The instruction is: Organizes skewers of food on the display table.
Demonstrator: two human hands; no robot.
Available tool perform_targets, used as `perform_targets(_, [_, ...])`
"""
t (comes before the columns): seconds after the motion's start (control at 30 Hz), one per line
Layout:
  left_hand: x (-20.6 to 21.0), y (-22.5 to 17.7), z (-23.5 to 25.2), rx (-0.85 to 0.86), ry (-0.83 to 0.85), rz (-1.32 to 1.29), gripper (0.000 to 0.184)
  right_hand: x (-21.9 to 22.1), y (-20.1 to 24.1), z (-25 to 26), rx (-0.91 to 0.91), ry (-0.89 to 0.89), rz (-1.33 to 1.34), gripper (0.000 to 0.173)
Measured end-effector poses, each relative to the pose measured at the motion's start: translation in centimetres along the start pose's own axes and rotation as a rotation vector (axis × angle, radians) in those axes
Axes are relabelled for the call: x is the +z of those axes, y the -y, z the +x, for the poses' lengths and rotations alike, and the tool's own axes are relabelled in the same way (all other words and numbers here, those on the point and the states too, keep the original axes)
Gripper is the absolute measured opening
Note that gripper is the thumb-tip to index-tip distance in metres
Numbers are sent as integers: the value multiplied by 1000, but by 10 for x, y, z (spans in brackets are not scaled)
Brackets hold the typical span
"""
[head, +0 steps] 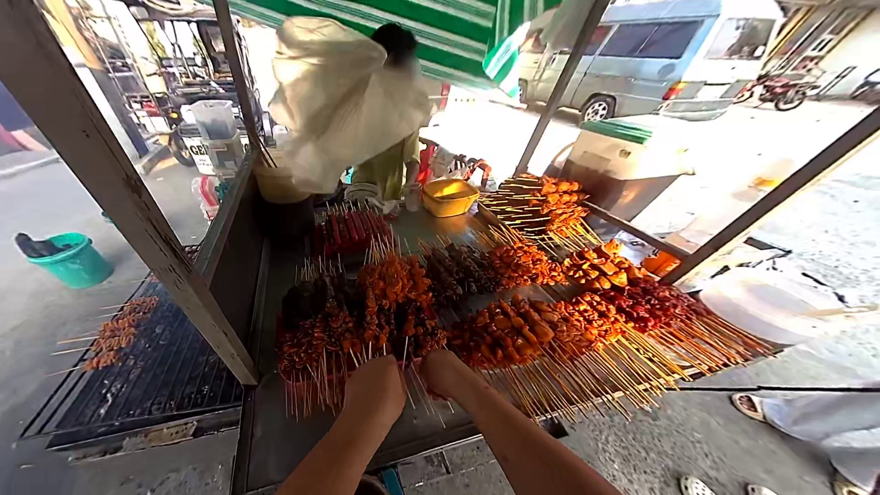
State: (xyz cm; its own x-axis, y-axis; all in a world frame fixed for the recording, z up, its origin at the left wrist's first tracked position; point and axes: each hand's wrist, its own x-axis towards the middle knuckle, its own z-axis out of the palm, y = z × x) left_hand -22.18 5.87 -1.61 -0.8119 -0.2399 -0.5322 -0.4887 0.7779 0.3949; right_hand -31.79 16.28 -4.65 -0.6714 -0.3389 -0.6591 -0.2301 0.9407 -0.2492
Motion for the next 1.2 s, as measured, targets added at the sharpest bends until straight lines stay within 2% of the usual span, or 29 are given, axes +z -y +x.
perform_targets(0.17, [5,-21,24,-82,15,126,39,5,-1,0,-18,18,-88,37])
perform_targets(0.3, [9,-22,34,-107,33,130,32,0,-9,-1,-24,-1,-13,37])
perform_targets(0.47, [5,-2,52,14,117,-153,34,-10,-8,1,-76,-35,266,50])
perform_targets(0.53, [4,3,46,61,162,-247,33,-7,-9,6,-79,-8,355,43])
perform_targets(0.6, [-2,5,31,79,118,-247,36,-10,-16,6,-75,-11,390,35])
perform_targets(0.73, [-19,19,13,-68,-112,-196,44,-9,-22,-1,-70,2,340,35])
perform_targets(0.83, [-10,25,23,-163,-64,-127,63,4,-13,1,-67,-7,230,41])
perform_targets(0.97, [-6,16,25,-212,-34,-39,68,4,-10,-6,-101,-67,245,34])
perform_targets(1.07, [-4,11,26,-244,-13,12,68,2,-13,-9,-101,-116,374,31])
perform_targets(1.2, [2,8,29,-283,34,102,47,13,-8,3,-90,-19,529,28])
